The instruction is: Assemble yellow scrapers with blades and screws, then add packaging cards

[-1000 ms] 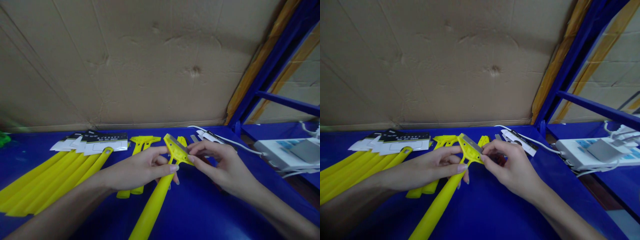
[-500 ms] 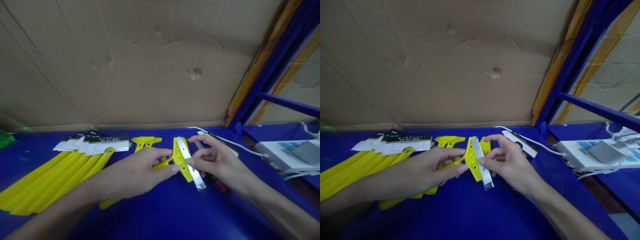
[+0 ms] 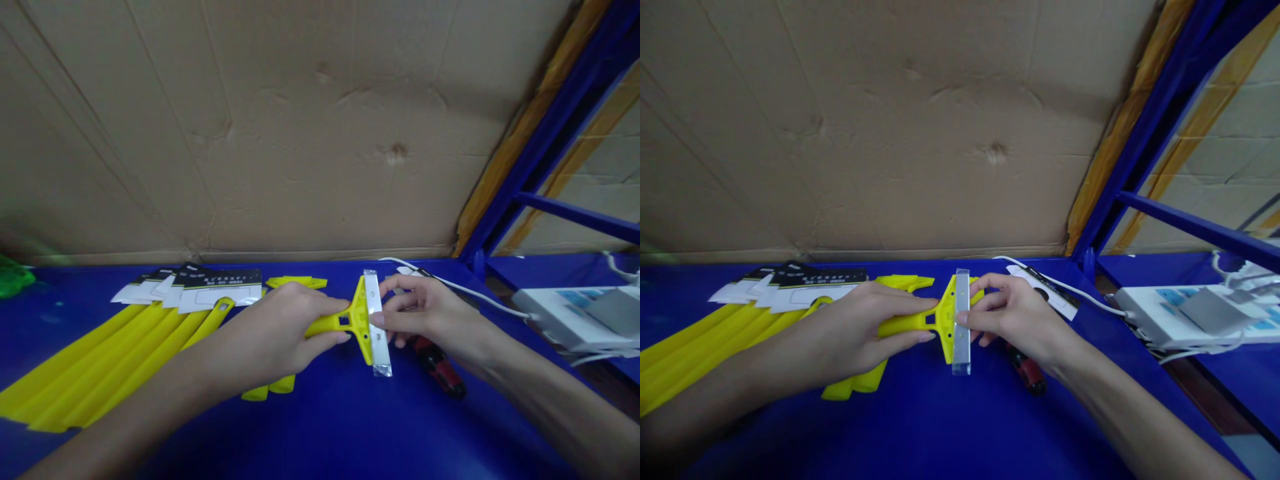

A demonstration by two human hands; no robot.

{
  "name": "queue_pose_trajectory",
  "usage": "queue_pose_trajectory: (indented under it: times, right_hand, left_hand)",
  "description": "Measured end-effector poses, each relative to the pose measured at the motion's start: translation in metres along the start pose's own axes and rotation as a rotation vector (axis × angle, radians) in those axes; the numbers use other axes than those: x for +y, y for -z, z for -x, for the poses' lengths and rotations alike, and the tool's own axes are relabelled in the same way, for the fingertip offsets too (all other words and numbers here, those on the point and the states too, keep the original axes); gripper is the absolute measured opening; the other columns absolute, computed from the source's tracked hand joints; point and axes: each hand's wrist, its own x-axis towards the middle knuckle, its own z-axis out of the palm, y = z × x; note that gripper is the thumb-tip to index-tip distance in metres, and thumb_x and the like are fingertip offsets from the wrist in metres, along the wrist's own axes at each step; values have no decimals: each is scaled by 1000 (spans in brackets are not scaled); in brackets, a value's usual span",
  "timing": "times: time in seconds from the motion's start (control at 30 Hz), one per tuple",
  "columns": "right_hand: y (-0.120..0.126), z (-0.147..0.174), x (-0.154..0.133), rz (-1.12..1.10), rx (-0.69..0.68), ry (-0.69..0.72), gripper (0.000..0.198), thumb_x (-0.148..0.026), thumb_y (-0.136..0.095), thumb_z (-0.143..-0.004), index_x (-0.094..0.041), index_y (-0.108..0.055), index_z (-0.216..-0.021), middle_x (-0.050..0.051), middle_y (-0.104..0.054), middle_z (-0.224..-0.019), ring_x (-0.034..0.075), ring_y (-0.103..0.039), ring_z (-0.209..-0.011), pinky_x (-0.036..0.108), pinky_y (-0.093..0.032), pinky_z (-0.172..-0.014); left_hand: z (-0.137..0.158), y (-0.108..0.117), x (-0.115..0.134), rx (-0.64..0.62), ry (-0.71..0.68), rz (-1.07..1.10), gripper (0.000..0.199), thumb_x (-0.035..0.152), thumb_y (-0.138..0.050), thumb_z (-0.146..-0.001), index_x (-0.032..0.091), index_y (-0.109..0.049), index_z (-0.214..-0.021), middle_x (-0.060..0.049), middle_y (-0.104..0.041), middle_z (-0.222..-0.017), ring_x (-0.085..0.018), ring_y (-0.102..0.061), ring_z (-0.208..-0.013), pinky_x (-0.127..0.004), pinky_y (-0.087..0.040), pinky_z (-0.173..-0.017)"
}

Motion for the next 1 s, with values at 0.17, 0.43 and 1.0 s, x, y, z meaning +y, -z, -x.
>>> queue_pose_trajectory:
  times: [0.17,0.43,1.0]
  right_hand:
    - [3,-10,-7,46,-86,0,51,-27,-97,-59,-19,-63,-97,-2,-76,-63,11,-63,-52,22,-50,-54]
    - [5,-26,-10,154,-266,-1,36,-31,-93,-66,-17,-75,-94,-1,-76,-69,12,-66,-59,22,-49,-56]
    - [3,-28,-8,138,-216,-66,35,-33,-94,-67,-17,-75,-91,0,-76,-69,10,-65,-59,20,-49,-56]
  left_hand:
    - [2,6,-7,8,-34,3,36,45,-60,-99,23,-77,-123,-7,-82,-110,-28,-75,-94,-35,-49,-81]
    - [6,7,-16,20,-7,-68,42,50,-62,-97,26,-75,-129,-8,-81,-117,-32,-75,-103,-37,-53,-85]
    - [4,4,-20,-10,6,-76,45,52,-62,-96,21,-76,-127,-9,-80,-120,-35,-74,-104,-44,-54,-88]
